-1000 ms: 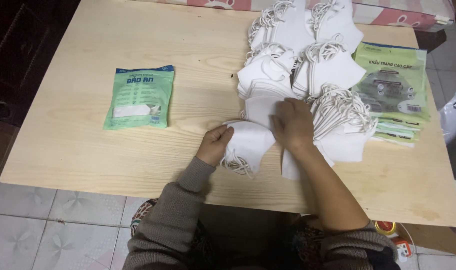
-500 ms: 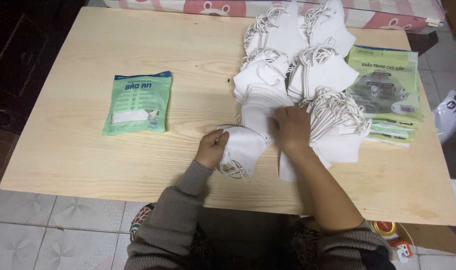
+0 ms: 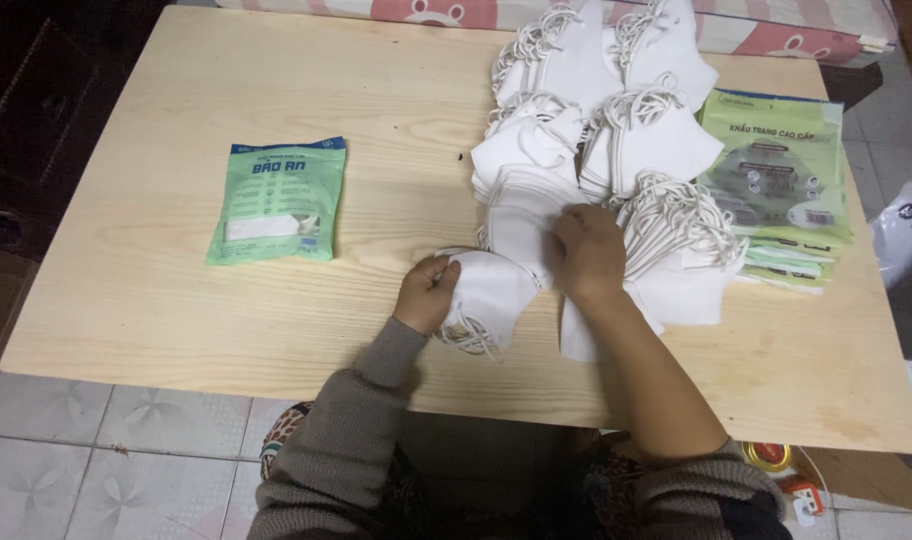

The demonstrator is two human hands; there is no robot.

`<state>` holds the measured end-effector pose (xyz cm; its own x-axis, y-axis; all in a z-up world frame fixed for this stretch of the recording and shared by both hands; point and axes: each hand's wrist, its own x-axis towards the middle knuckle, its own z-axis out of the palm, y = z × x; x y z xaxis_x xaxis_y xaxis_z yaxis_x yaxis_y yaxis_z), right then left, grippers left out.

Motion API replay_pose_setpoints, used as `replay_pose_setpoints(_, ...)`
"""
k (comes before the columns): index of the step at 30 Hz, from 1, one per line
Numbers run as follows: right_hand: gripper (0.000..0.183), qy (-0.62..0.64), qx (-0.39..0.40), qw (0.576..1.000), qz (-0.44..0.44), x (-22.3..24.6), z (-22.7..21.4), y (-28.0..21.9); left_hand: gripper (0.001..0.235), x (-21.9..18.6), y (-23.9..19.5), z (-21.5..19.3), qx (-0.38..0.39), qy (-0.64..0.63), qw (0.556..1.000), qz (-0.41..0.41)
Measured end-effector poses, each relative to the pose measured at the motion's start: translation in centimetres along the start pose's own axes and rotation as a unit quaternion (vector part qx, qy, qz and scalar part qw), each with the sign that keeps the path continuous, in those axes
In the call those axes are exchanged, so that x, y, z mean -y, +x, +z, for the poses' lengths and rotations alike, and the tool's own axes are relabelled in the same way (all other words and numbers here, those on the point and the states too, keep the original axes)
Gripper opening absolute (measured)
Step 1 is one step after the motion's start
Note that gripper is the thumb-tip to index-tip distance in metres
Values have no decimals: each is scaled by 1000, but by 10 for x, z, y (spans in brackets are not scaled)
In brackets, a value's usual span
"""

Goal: Sort and unfold face masks from a pile into organized stacks

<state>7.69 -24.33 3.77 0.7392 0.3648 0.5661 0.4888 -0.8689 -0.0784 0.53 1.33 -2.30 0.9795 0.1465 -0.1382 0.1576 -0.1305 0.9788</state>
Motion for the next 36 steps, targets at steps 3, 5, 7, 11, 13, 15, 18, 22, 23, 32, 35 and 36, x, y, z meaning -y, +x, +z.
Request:
replay_pose_setpoints(3, 11, -28, -18, 999, -32, -4, 5, 0, 34, -17, -10, -2, -7, 31, 999, 29)
replay_pose_setpoints(5, 11, -11, -17, 1000, -20, -3, 3, -1, 34, -41, -21, -3, -21, 57, 996, 58)
replay_pose_setpoints(7, 12, 6, -16, 1000, -9, -8, 6, -2, 33, -59, -30, -4, -36, 82, 992, 87)
replay_pose_setpoints(11, 10, 93, -1, 994, 66, 0, -30, 10, 28, -81, -41, -3, -68, 59, 979, 183)
replay_pose_setpoints(13, 13, 139, 17, 983, 116, 6, -58, 19, 27, -70, -37, -2, -74, 11, 978, 194)
replay_pose_setpoints(15, 11, 182, -33, 976, 110, 0, -70, 23, 30, -39, -23, 0, -56, -117, 986, 102)
replay_pose_setpoints(18, 13, 327, -125, 930, 113, -29, -63, 24, 29, -16, -12, -1, -45, -152, 986, 45)
replay_pose_setpoints(22, 12, 454, -85, 873, 155, -1, -83, 29, 29, -17, -11, 1, -40, -188, 981, 7)
replay_pose_setpoints(23, 8, 466, -7, 861, 203, 13, -90, 28, 27, -24, -14, 3, -33, -235, 972, -5)
replay_pose_setpoints(32, 7, 509, 138, 798, 291, 29, -21, 6, 30, -40, -18, -4, 15, -341, 939, -49)
replay_pose_setpoints(35, 8, 515, 149, 790, 298, 22, -6, 2, 31, -46, -19, -1, 14, -343, 938, -41)
replay_pose_setpoints(36, 8, 529, 157, 779, 298, 20, 0, 1, 32, -48, -20, 0, 13, -338, 940, -36)
